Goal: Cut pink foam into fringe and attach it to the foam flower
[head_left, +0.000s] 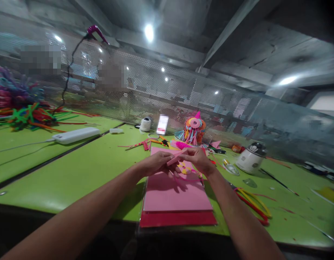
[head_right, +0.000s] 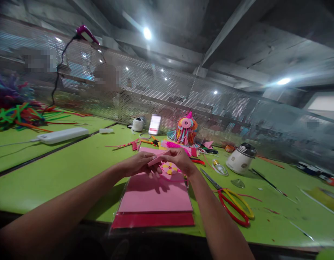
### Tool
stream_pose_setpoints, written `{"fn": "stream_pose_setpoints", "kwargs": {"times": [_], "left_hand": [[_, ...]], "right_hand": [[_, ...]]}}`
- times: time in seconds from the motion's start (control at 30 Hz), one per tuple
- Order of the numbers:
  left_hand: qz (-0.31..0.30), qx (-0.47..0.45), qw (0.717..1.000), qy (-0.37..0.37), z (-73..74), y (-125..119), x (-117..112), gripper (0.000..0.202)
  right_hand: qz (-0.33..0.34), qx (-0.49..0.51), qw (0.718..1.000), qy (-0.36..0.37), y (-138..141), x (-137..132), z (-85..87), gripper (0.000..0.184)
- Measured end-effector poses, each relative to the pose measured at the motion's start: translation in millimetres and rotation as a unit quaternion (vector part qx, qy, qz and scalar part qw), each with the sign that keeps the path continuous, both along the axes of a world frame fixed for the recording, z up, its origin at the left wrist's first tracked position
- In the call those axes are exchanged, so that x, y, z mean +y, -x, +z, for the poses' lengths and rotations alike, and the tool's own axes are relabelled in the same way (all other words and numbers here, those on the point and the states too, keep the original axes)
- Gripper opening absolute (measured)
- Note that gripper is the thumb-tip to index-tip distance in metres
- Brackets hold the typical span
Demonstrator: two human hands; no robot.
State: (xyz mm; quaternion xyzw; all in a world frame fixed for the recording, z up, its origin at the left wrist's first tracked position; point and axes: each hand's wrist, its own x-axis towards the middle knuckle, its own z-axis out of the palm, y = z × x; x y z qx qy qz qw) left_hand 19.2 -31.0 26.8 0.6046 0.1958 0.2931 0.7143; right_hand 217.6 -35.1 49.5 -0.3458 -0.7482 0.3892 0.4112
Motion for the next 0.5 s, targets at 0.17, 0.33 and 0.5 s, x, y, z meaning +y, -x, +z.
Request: {"fn": "stream_pose_setpoints", "kwargs": {"times": [0.17, 0.33, 0.5], "left_hand": [[-0.016, -0.046, 0.999, -0.017, -0.2, -3, -4, 0.034], [-0.026, -0.045, 0.998, -0.019, -3.9, -5, -2, 0.042], [0.047, 0.018, 0.995, -0.091, -10.1, -13, 1, 0.042]], "right_hand": [[-0.014, 0.041, 0.999, -0.026, 4, 3, -5.0, 0.019], [-0.029, 0.028, 0.998, -0.039, 4, 6, -6.2, 0.022], [-0.042, 0.010, 0.998, -0.044, 5, 7, -6.8, 0.021]]}}
